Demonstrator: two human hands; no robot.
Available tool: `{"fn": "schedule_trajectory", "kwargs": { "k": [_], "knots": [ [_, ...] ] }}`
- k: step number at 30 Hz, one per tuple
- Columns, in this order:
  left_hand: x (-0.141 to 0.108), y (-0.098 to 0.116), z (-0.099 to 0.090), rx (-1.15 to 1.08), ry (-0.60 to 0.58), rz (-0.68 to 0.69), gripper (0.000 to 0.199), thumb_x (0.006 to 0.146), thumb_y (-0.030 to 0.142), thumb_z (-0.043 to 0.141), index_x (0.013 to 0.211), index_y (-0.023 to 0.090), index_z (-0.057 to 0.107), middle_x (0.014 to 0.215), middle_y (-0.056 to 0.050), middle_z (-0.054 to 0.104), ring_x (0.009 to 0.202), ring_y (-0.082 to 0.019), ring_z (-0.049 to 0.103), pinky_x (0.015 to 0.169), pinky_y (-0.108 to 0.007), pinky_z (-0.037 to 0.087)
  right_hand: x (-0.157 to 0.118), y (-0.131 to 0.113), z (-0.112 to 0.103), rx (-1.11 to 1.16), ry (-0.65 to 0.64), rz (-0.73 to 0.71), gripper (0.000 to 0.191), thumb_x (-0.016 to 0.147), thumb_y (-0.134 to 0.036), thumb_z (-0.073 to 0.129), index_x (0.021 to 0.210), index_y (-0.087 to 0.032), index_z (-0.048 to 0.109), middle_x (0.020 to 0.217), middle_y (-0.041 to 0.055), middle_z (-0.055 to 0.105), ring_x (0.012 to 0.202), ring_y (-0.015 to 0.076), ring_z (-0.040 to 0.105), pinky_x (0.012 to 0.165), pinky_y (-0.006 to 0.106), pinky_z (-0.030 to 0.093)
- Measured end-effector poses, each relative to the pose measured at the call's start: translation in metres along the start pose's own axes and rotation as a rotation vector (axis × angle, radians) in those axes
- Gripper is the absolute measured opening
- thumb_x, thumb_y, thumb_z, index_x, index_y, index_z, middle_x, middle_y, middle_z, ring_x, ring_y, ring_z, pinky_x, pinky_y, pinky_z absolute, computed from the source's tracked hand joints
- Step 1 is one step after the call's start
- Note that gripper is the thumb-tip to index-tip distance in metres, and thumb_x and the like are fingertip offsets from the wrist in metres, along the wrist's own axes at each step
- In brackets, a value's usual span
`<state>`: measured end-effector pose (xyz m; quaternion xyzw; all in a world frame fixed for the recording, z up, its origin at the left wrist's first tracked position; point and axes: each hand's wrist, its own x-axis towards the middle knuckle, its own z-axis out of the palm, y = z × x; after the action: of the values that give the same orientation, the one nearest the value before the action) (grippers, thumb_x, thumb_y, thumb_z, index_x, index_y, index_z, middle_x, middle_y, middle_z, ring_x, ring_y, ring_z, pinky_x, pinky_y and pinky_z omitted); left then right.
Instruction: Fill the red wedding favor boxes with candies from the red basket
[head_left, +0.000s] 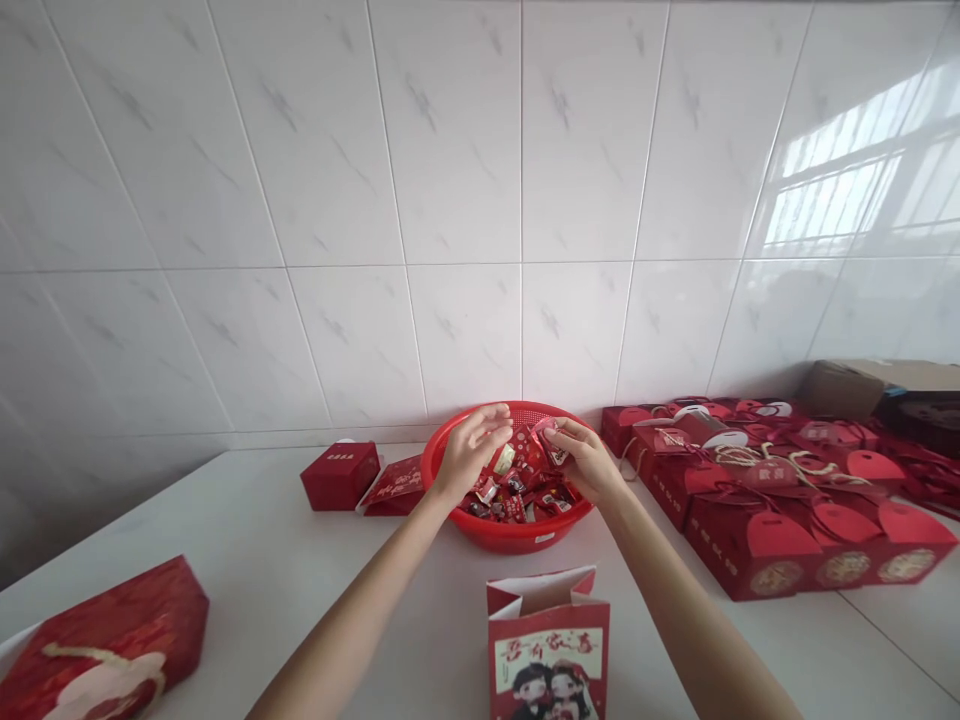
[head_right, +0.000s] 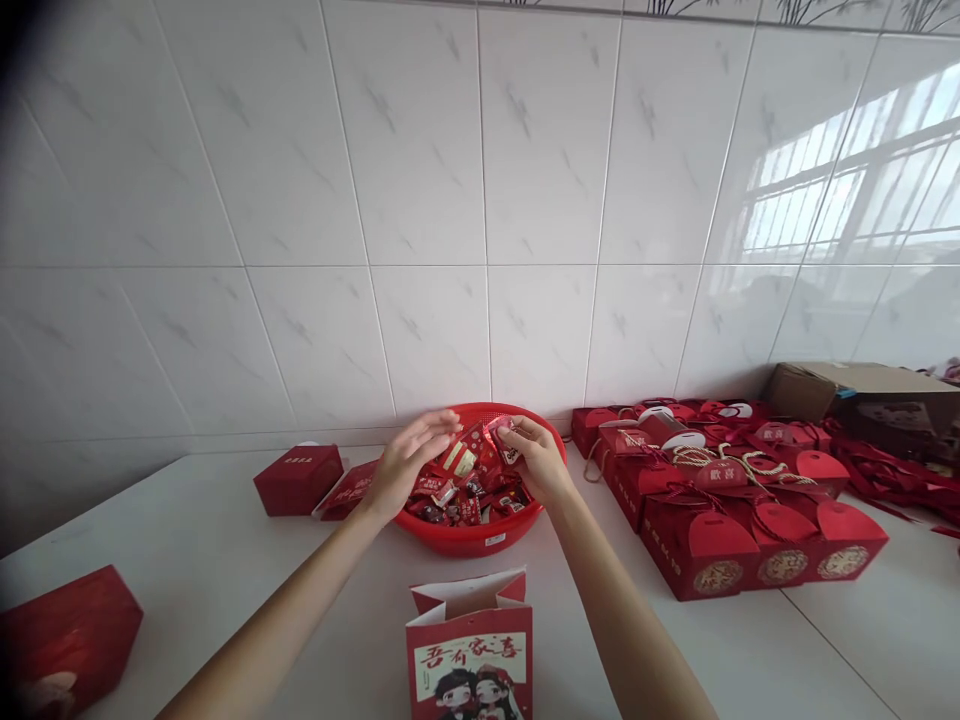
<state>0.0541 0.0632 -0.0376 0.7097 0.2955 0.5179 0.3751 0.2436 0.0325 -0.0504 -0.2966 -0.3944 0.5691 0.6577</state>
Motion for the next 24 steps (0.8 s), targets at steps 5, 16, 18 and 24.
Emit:
{"fn": "schedule_trajectory", "kwargs": {
  "k": [5,16,18,24],
  "knots": [
    [-0.076,0.049,-0.019,0.189,-0.293,0.163,0.035,0.084,0.056,0.065,0.098,0.025,0.076,0.130,-0.010,0.065,0.121,-0.031,0.061,0.103,-0.043,0.051,-0.013,-0.034,0.009,-0.016,0.015,-0.140,0.030,0.057,-0.033,0.095,0.071,-0.020,0.071,0.072,-0.0016,0.069,0.065,0.0128,0.060,0.059,0.023,0.048],
    [-0.087,0.041,-0.018,0.377,-0.528,0.033,0.027,0.096,0.036,0.059,0.112,0.024,0.077,0.107,-0.007,0.076,0.094,-0.020,0.071,0.086,-0.029,0.056,-0.041,-0.057,0.026,-0.245,-0.064,-0.320,0.022,0.071,-0.039,0.087,0.078,-0.023,0.074,0.078,0.0002,0.069,0.072,0.0148,0.060,0.069,0.026,0.048],
    [-0.083,0.035,-0.020,0.353,-0.471,-0.001,0.025,0.092,0.036,0.066,0.109,0.023,0.078,0.110,-0.007,0.077,0.102,-0.022,0.071,0.091,-0.031,0.056,-0.045,-0.059,0.027,-0.276,-0.088,-0.340,0.022,0.073,-0.039,0.086,0.079,-0.022,0.074,0.079,0.0009,0.070,0.073,0.0145,0.060,0.071,0.026,0.048],
    [-0.077,0.044,-0.033,0.393,-0.292,0.114,0.022,0.085,0.030,0.072,0.104,0.024,0.081,0.108,-0.006,0.079,0.108,-0.025,0.071,0.097,-0.036,0.057,-0.054,-0.064,0.029,-0.343,-0.194,-0.277,0.021,0.077,-0.040,0.083,0.083,-0.021,0.074,0.082,0.0031,0.071,0.073,0.0156,0.061,0.070,0.028,0.050]
  ]
}}
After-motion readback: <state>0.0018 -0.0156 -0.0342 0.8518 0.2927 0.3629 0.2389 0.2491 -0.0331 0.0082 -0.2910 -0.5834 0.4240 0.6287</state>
